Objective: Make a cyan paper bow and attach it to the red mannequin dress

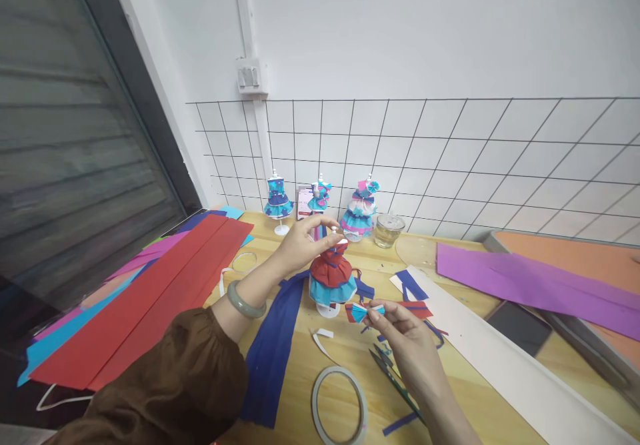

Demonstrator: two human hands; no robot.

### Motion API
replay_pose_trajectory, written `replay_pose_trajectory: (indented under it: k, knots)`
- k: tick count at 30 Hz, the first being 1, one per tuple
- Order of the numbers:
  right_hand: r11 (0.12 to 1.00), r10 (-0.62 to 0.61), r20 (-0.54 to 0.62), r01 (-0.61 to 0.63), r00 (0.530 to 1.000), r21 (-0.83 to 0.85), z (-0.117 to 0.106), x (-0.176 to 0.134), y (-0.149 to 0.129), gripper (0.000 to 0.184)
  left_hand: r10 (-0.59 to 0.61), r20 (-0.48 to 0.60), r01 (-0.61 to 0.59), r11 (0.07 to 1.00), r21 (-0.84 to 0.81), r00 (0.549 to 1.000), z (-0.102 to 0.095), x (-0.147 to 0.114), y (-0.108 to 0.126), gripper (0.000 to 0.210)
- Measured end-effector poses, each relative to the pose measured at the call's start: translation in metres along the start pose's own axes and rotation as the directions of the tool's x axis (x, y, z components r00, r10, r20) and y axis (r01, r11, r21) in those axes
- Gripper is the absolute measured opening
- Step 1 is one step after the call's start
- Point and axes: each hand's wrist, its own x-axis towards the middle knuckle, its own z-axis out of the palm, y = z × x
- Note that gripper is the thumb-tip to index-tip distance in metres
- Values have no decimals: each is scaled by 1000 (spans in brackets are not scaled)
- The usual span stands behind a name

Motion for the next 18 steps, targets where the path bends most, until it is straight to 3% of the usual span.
replay_pose_trajectory:
  k: [5, 18]
  knots:
    - [1000, -2, -11, 2, 1000, 1, -2, -2, -1, 23, -125, -49, 124, 992, -36, 991, 0, 6, -2, 27]
    - [998, 59, -15, -59, 998, -4, -4, -1, 2, 31, -160, 112, 181, 962, -206, 981, -9, 9, -5, 25]
